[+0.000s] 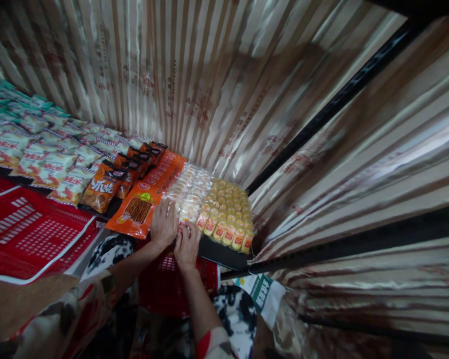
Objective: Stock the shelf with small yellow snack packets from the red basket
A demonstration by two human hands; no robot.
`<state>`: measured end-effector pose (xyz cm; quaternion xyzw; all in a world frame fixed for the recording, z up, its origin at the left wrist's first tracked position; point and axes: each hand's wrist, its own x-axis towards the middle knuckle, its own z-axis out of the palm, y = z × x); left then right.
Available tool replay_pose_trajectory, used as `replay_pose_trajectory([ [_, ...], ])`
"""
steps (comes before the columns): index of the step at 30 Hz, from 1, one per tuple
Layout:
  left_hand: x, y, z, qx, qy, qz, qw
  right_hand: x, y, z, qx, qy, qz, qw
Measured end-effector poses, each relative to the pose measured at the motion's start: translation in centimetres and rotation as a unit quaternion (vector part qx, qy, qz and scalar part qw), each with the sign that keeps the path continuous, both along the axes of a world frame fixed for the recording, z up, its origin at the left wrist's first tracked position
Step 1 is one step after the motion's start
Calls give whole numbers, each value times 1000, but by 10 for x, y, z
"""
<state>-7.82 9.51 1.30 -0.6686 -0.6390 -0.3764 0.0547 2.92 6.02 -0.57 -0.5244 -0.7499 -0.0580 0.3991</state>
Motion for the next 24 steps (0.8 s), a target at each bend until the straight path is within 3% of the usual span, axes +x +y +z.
replay_pose_trajectory([
  [12, 0, 0, -10, 67, -19, -30, 997, 14, -15, 14, -13, 29, 20, 999],
  [17, -1, -3, -7, 85, 1, -52, 995, 33, -27, 16, -11, 33, -18, 999],
  [24, 2, -17, -12, 84, 55, -82, 992, 68, -38, 1, -16, 38, -110, 993],
])
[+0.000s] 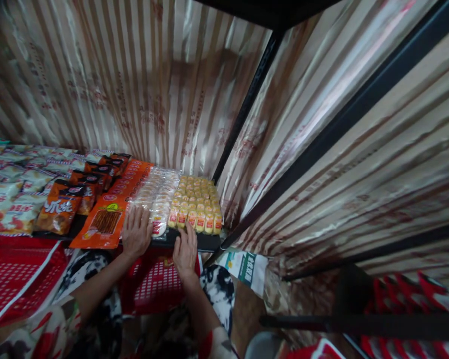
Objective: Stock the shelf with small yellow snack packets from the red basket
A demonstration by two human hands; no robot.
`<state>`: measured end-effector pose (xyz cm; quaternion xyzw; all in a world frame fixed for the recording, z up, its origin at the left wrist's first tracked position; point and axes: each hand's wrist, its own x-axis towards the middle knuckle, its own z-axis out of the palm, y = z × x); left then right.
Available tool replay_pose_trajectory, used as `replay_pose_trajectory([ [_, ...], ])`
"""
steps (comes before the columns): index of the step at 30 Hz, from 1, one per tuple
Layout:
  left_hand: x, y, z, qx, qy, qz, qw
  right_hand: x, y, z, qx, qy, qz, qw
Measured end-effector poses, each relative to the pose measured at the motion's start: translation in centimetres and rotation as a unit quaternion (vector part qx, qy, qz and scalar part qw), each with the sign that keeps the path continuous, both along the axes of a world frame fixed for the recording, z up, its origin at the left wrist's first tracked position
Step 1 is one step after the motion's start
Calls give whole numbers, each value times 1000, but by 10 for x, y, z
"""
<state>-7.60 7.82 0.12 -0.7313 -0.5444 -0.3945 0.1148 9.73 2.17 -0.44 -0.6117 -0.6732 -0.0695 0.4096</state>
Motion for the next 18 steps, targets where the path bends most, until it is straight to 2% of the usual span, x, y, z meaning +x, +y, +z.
replay_pose_trajectory([
  [4, 11, -9, -1, -6, 14, -23, 1000, 20, 7, -1, 7, 5, -71, 997],
  [7, 20, -12, 3, -12, 29, -42, 999, 37, 16, 2, 10, -4, -99, 995],
  [13, 36, -10, 14, -32, 48, -88, 994, 62, 31, 13, 25, -18, -112, 993],
  [18, 45, -8, 20, -50, 80, -117, 989, 58, 30, 13, -4, -30, -82, 996],
])
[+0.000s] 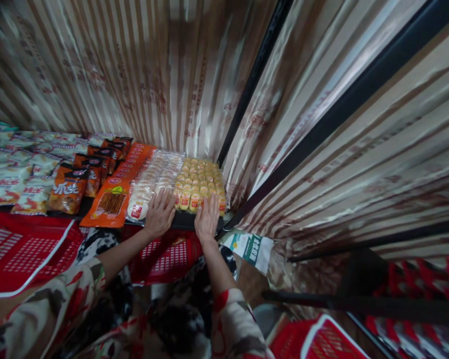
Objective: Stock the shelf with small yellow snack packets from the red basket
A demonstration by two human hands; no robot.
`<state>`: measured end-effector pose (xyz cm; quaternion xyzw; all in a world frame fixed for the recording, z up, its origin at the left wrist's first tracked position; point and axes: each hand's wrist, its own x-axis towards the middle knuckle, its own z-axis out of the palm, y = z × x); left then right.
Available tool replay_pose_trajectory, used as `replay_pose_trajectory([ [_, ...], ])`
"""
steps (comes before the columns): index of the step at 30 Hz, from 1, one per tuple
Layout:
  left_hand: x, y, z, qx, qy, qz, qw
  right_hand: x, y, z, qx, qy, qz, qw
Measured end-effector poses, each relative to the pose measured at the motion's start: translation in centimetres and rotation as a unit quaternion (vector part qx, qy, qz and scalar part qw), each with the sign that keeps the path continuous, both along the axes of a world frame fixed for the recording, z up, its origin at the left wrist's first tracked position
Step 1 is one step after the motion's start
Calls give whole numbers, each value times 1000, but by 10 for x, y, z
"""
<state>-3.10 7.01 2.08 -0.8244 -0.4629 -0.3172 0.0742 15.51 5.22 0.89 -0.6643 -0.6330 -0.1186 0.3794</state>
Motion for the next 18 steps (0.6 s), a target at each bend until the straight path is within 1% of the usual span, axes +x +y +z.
replay_pose_trajectory([
  [4, 11, 8, 7, 3, 23, -26, 999, -5, 3, 3, -21, -6, 19, 1000],
  [7, 25, 18, 14, 5, 8, -30, 999, -1, 15, 13, -29, -20, 23, 999],
  [10, 42, 29, 21, 6, -4, -27, 1000, 4, 33, 26, -40, -35, 19, 998],
  [13, 59, 41, 28, 1, 3, -12, 1000, 9, 55, 39, -73, -46, 5, 996],
  [18, 79, 71, 42, -28, 25, 40, 998, 16, 90, 57, -172, -62, -22, 983],
])
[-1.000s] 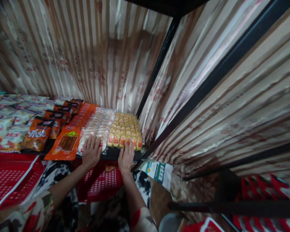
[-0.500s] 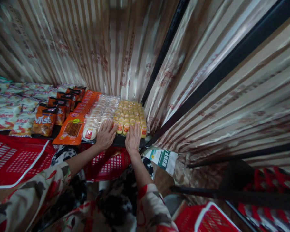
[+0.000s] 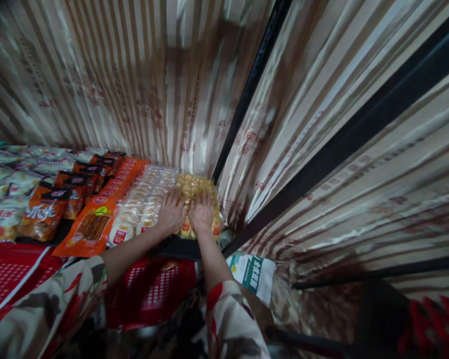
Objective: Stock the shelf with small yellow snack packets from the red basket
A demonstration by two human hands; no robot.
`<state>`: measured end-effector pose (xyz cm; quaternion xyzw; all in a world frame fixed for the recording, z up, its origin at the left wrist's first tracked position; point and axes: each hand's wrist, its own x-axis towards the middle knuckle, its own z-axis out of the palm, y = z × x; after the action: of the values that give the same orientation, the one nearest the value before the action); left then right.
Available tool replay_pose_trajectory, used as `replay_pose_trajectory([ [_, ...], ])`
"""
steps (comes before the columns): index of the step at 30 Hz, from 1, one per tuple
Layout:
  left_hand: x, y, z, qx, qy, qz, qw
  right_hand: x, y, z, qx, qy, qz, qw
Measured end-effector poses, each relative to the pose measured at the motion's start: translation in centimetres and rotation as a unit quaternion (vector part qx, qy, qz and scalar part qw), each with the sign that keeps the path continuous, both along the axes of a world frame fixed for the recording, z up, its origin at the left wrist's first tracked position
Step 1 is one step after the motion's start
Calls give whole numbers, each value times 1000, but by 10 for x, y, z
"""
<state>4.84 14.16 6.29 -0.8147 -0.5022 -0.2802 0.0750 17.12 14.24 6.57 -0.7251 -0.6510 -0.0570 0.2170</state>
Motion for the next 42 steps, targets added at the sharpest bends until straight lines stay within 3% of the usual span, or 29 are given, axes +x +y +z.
replay_pose_trajectory([
  [5, 10, 46, 11, -82, 43, 24, 995, 5, 37, 10, -103, 8, -28, 994],
  [10, 19, 88, 13, -158, 70, 36, 984, 9, 73, 16, -129, 3, -31, 991],
  [18, 30, 128, 9, -127, 94, 7, 987, 15, 108, 19, -132, -44, -10, 990],
  [27, 39, 142, 3, -140, 105, -16, 984, 23, 122, 16, -165, -74, -4, 984],
  [34, 42, 144, -1, -170, 114, -16, 979, 23, 120, 16, -150, -84, 8, 985],
  [42, 43, 143, -8, -151, 125, -2, 981, 24, 121, 6, -138, -76, 9, 987],
])
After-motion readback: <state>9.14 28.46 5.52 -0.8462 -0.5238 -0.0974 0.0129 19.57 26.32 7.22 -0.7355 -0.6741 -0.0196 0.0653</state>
